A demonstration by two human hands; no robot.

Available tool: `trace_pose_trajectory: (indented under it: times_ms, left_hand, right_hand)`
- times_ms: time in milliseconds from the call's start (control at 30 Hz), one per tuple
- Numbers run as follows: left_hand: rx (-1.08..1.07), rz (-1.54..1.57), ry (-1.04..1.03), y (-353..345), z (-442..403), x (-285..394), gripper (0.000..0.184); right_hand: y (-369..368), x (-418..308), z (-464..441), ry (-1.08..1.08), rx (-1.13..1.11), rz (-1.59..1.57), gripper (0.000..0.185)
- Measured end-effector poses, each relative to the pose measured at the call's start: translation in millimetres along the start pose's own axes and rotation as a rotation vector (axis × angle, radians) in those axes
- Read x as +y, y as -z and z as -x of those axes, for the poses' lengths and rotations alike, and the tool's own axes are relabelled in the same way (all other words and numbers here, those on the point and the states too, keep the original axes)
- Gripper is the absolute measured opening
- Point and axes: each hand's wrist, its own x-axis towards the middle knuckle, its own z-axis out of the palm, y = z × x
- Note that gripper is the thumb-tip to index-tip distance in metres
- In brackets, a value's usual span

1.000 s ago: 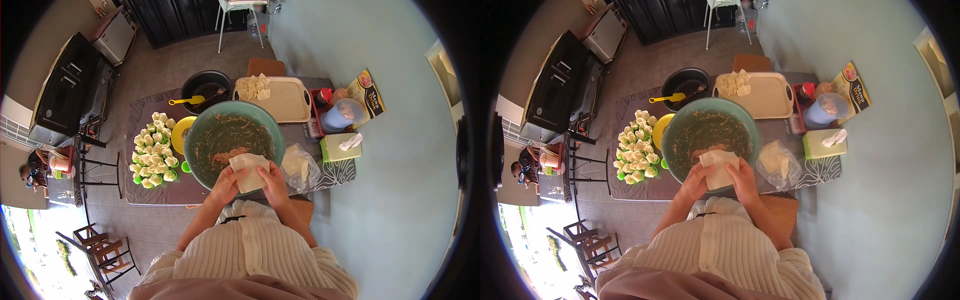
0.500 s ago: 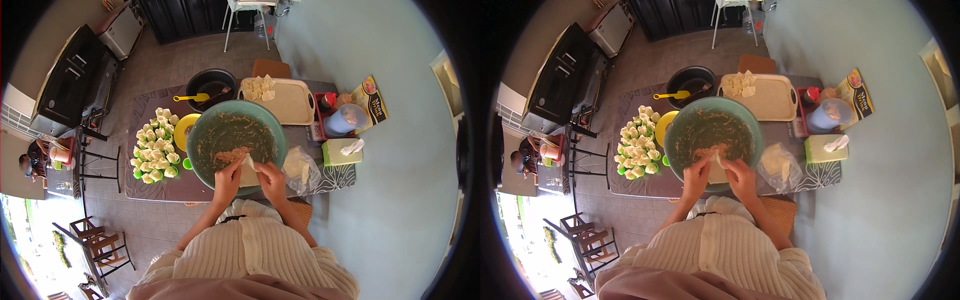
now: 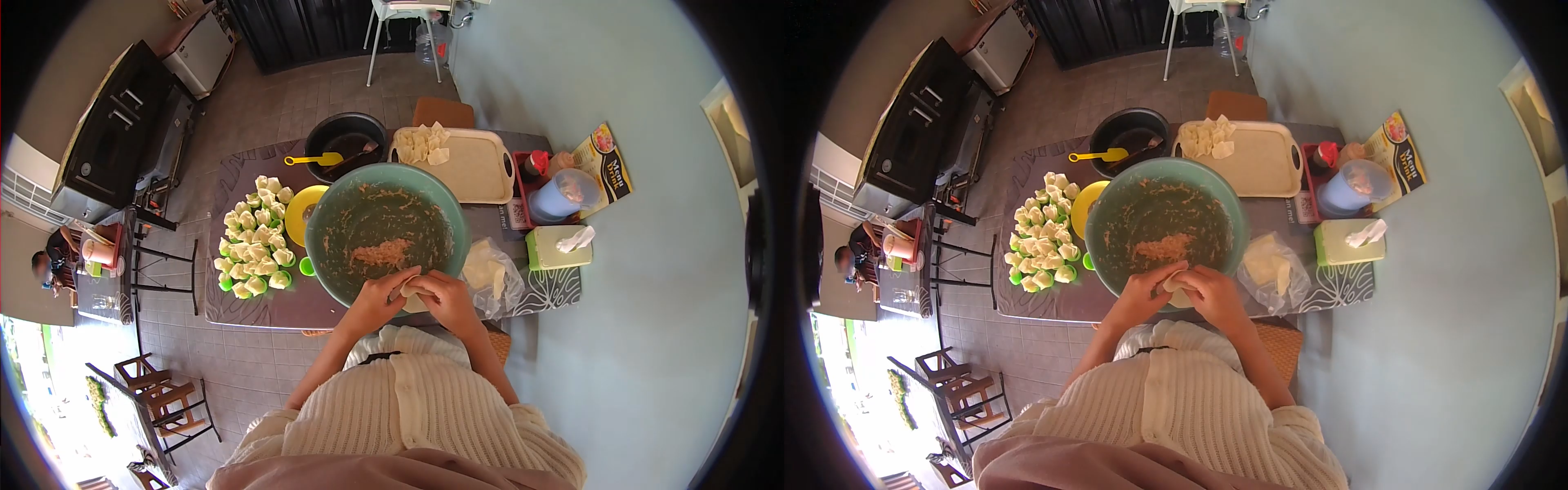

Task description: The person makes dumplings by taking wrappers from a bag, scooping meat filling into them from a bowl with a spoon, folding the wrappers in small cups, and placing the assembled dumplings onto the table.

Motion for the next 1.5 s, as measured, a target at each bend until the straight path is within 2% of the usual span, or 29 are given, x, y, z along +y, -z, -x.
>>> trace_pose_trajectory:
  times_ms: [133,233,267,300,333,367,400,433,467,500,533,667,733,767,800,833,867,900,933,1000,1133,1233,1300,1367,1433,1500]
  left_hand:
    - [0.092,0.02,-0.1,-8.0,-0.6,-9.1,0.048]
    - [0.183,0.034,-0.146,-9.1,-0.9,-14.4,0.038]
    - [0.166,0.022,0.035,-8.5,0.4,-17.4,0.032]
    - [0.147,0.011,0.216,-8.2,1.6,-21.4,0.027]
    - [0.148,0.01,0.215,-9.2,2.3,-29.8,0.027]
    - [0.125,0.287,0.347,-10.1,2.8,-39.2,0.025]
    - [0.099,0.565,0.477,-11.3,3.8,-46.4,0.024]
    - [0.099,0.565,0.475,-11.4,4.3,-42.9,0.024]
    - [0.103,0.839,0.489,-11.9,4.5,-37.2,0.025]
    - [0.106,1.114,0.497,-12.6,4.8,-32.5,0.026]
    - [0.106,1.114,0.496,-14.1,5.0,-30.0,0.026]
    - [0.161,0.957,0.382,-15.8,5.0,-30.7,0.033]
    - [0.185,0.875,0.336,-17.4,4.9,-37.6,0.036]
    - [0.247,0.666,0.279,-19.6,4.4,-43.0,0.037]
    - [0.305,0.457,0.221,-21.4,4.3,-46.6,0.038]
    - [0.305,0.457,0.222,-22.4,4.5,-48.4,0.038]
    - [0.339,0.357,0.156,-23.2,4.8,-49.7,0.038]
    - [0.371,0.257,0.089,-23.4,4.6,-50.5,0.038]
    - [0.371,0.258,0.089,-21.8,4.7,-45.4,0.038]
    - [0.348,0.138,0.109,-17.3,6.3,-33.1,0.039]
    - [0.288,0.1,0.132,-12.4,6.1,-30.8,0.037]
    - [0.312,0.126,0.044,-14.7,3.0,-32.0,0.032]
    - [0.367,0.099,-0.14,-14.9,0.5,-29.6,0.027]
    - [0.353,0.111,-0.069,-14.5,2.8,-28.7,0.025]
    - [0.339,0.124,0.002,-12.3,4.0,-27.0,0.023]
    - [0.259,0.095,0.085,-7.9,4.4,-25.2,0.021]
  right_hand:
    - [-5.4,-2.0,2.6,-0.025,0.027,-0.049,0.019]
    - [-8.1,3.0,4.4,-0.021,0.045,-0.074,0.015]
    - [-8.7,3.9,4.7,-0.02,0.046,-0.074,0.015]
    - [-9.4,4.6,5.1,-0.122,0.088,-0.06,0.012]
    - [-10.1,5.8,5.4,-0.225,0.13,-0.046,0.011]
    - [-12.2,11.1,6.6,-0.224,0.131,-0.047,0.011]
    - [-15.2,19.6,8.5,-0.35,0.155,-0.087,0.014]
    - [-17.7,25.1,9.4,-0.477,0.177,-0.127,0.017]
    - [-20.9,28.6,9.8,-0.475,0.177,-0.126,0.017]
    - [-24.5,30.3,9.9,-0.509,0.248,-0.296,0.018]
    - [-26.3,29.9,9.4,-0.54,0.318,-0.466,0.019]
    - [-26.8,22.0,9.4,-0.576,0.308,-0.585,0.021]
    - [-29.2,22.4,9.3,-0.528,0.292,-0.58,0.018]
    - [-29.8,24.9,10.3,-0.528,0.293,-0.579,0.018]
    - [-30.4,28.5,11.9,-0.439,0.269,-0.358,0.018]
    - [-30.1,27.1,11.1,-0.347,0.242,-0.138,0.02]
    - [-30.2,23.8,10.1,-0.348,0.242,-0.139,0.02]
    - [-29.5,18.9,8.6,-0.257,0.241,-0.094,0.022]
    - [-27.7,12.3,6.4,-0.167,0.24,-0.048,0.025]
    - [-25.4,3.2,3.9,-0.17,0.217,-0.043,0.026]
    - [-25.0,4.0,2.7,-0.124,0.213,-0.027,0.027]
    - [-22.5,6.2,1.8,-0.087,0.166,-0.038,0.022]
    - [-24.6,6.7,0.6,-0.097,0.175,-0.08,0.021]
    - [-26.0,5.5,-0.4,-0.107,0.184,-0.123,0.021]
    - [-25.1,1.5,-1.0,-0.226,0.228,-0.146,0.023]
    - [-22.7,-2.9,-6.5,-0.162,0.248,-0.074,0.023]
